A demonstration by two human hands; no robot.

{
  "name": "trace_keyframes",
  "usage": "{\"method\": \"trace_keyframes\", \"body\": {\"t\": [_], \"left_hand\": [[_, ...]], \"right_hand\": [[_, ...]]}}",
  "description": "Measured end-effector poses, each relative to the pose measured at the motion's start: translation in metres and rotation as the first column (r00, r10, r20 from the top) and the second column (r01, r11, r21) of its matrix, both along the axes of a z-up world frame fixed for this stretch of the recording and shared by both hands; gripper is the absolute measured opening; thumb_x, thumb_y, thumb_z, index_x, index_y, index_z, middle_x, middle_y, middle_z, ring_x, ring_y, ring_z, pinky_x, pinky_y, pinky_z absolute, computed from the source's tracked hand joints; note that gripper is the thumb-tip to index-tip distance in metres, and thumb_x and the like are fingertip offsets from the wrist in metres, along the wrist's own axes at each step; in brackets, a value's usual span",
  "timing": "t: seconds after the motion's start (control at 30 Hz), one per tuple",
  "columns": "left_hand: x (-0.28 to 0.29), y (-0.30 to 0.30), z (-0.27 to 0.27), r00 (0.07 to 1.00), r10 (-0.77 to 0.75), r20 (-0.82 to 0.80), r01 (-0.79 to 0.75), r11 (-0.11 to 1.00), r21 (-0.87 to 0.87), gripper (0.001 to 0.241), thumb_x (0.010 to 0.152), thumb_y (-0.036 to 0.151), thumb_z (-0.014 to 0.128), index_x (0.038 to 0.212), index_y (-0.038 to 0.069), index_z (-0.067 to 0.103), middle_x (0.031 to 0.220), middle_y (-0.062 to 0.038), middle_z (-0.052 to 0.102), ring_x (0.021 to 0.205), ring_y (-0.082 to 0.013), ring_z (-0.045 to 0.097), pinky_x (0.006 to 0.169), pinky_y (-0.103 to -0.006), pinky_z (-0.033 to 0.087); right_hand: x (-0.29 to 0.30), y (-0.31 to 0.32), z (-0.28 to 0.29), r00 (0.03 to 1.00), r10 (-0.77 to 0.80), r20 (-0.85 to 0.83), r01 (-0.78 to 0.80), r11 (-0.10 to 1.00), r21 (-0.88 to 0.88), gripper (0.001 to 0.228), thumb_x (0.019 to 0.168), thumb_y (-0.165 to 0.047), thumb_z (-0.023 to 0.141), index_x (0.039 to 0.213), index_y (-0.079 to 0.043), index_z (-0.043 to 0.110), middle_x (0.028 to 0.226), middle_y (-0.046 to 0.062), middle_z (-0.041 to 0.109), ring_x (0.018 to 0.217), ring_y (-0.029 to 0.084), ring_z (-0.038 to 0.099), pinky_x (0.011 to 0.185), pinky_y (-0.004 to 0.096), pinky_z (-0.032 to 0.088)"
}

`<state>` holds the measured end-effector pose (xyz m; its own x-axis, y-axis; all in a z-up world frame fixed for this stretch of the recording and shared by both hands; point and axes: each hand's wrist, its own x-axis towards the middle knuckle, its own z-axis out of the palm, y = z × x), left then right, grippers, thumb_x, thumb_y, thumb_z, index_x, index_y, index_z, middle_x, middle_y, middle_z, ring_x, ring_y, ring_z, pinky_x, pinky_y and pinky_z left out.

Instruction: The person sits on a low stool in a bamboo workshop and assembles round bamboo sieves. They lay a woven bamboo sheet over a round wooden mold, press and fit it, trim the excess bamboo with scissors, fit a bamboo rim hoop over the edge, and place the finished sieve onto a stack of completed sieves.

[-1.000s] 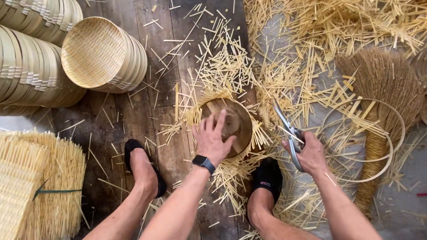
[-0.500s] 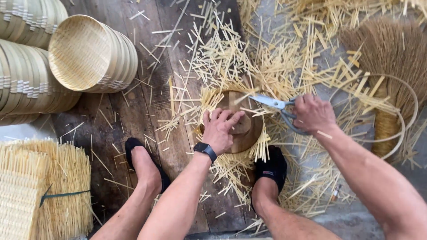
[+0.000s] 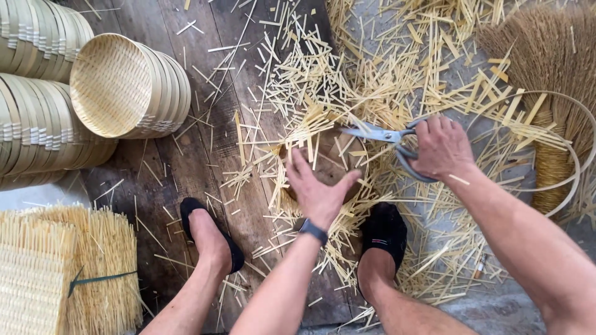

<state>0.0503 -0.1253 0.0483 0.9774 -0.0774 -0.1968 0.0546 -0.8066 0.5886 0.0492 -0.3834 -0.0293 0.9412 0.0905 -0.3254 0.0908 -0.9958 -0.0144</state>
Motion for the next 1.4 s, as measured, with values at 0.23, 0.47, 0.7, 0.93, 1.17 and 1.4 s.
{"method": "trace_keyframes", "body": {"t": [0.23,0.47,0.7,0.93,1.17,1.4], "left_hand": [[0.001,0.003,-0.021,0.970,0.176,-0.169,-0.150,0.976,0.156,0.116,0.075,0.043,0.083,0.162,0.013,0.013,0.164,-0.030,0.004,0.151,-0.0466,0.018,0.113,-0.0620,0.033],[-0.015,0.005,-0.049,0.963,0.269,-0.011,-0.269,0.963,0.007,0.104,0.078,0.033,0.082,0.158,0.005,0.021,0.159,-0.025,0.023,0.148,-0.0417,0.029,0.119,-0.0563,0.030],[-0.020,0.023,-0.056,0.996,0.006,0.090,-0.006,1.000,0.004,0.109,0.076,0.019,0.078,0.162,0.007,0.013,0.161,-0.030,0.025,0.149,-0.0439,0.029,0.123,-0.0499,0.026],[-0.011,0.034,-0.048,0.989,-0.142,-0.038,0.140,0.988,-0.061,0.110,0.073,0.012,0.077,0.164,0.014,0.014,0.157,-0.024,0.040,0.144,-0.0438,0.035,0.124,-0.0481,0.026],[0.000,0.047,-0.039,0.971,-0.224,-0.079,0.226,0.974,0.013,0.105,0.070,0.005,0.075,0.160,0.023,0.027,0.154,-0.015,0.047,0.146,-0.0366,0.039,0.122,-0.0616,0.019],[-0.003,0.046,-0.029,0.958,-0.282,-0.056,0.285,0.956,0.075,0.098,0.066,0.006,0.075,0.155,0.025,0.042,0.153,-0.017,0.044,0.143,-0.0374,0.037,0.119,-0.0636,0.020]], "right_hand": [[-0.011,0.001,-0.058,0.993,-0.053,0.104,0.049,0.998,0.039,0.024,0.096,-0.017,0.049,0.102,-0.001,0.066,0.086,0.015,0.065,0.075,0.023,0.063,0.065,0.036,0.055],[-0.002,0.013,-0.011,0.979,0.040,0.198,-0.052,0.997,0.057,0.054,0.090,-0.053,0.058,0.088,0.000,0.066,0.076,0.018,0.065,0.062,0.023,0.061,0.051,0.036,0.053],[-0.014,-0.008,-0.040,0.998,-0.034,-0.055,0.032,0.999,-0.038,0.035,0.108,-0.033,0.045,0.094,-0.007,0.062,0.084,0.011,0.063,0.073,0.020,0.064,0.064,0.037,0.054],[-0.003,0.017,-0.034,0.966,0.086,0.245,-0.063,0.993,-0.098,0.034,0.076,-0.034,0.059,0.093,-0.005,0.065,0.086,0.012,0.065,0.080,0.024,0.065,0.072,0.038,0.058],[0.003,0.011,-0.003,0.999,0.016,0.029,-0.017,1.000,0.020,0.044,0.083,-0.044,0.067,0.097,-0.002,0.066,0.087,0.014,0.064,0.078,0.024,0.063,0.069,0.041,0.058],[0.007,0.012,-0.023,0.991,-0.041,-0.129,0.045,0.998,0.034,0.028,0.102,-0.030,0.054,0.106,-0.005,0.066,0.077,0.012,0.065,0.068,0.023,0.064,0.063,0.040,0.058]]}}
